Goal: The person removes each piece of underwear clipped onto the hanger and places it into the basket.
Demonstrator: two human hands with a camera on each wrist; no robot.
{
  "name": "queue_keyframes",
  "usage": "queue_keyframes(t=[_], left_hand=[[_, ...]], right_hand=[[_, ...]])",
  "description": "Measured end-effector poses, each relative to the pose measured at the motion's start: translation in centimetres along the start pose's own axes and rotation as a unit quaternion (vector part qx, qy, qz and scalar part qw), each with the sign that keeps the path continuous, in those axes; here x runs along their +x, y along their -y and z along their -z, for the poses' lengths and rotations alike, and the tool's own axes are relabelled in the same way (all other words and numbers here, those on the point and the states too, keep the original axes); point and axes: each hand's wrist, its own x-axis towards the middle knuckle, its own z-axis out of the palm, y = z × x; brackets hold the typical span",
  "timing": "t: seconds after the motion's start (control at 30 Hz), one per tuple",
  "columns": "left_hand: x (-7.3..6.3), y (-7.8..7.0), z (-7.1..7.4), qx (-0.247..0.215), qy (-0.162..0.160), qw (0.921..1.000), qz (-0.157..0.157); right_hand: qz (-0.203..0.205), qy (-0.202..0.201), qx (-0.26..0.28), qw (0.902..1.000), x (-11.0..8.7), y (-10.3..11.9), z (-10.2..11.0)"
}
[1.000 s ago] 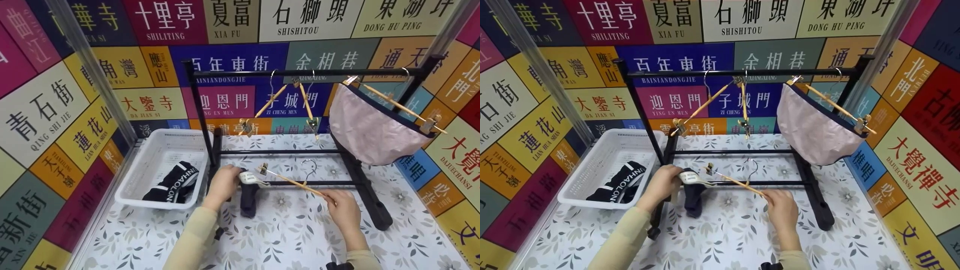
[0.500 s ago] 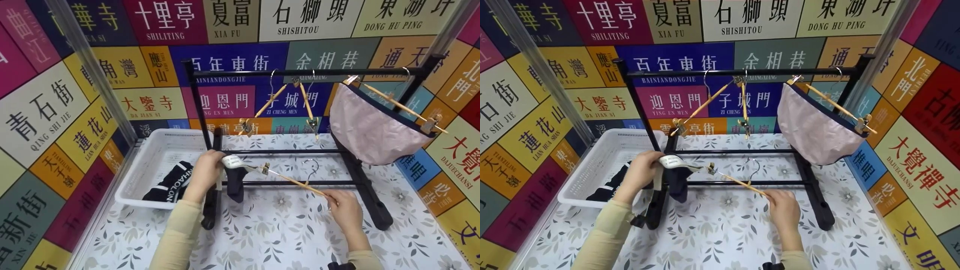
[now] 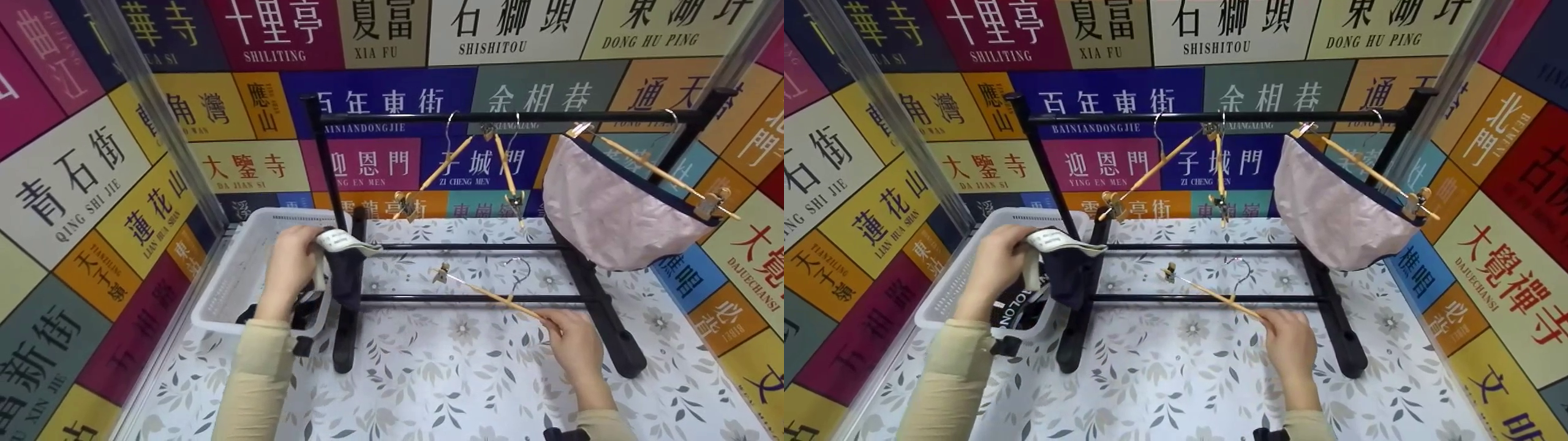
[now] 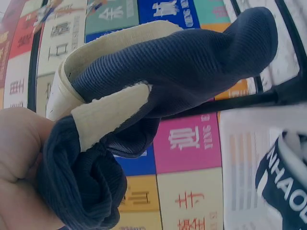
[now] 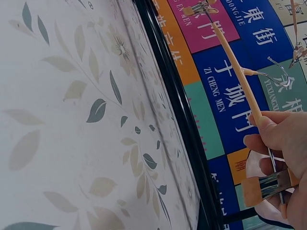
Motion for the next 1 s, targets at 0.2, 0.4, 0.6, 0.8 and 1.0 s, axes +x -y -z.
queue_keyframes(t=[0.2, 0.4, 0.6, 0.8, 1.0], left_hand=[[-0.1, 1.5, 1.8, -0.003, -0.062, 0.9981, 0.005], [-0.2, 3.2, 3.7, 0.026, -0.11, 0.9934, 0.02], [-0.7, 5.3, 4.8, 0.044, -0.11, 0.9905, 0.07], [-1.7, 7.7, 4.5, 0.071, -0.093, 0.9872, 0.108], [-3.2, 9.5, 2.8, 0.089, -0.07, 0.9848, 0.131]], right_hand=[[0.017, -0.003, 0.0, 0.9998, -0.2, -0.8, 0.1], [0.006, -0.002, 0.001, 1.0, -0.2, -1.0, 0.6], [-0.002, -0.011, -0.01, 0.9999, 0.0, -1.0, 1.3], [-0.007, -0.017, -0.014, 0.9997, 0.1, -1.2, 1.8], [-0.015, -0.013, -0.017, 0.9997, 0.1, -1.3, 2.2]])
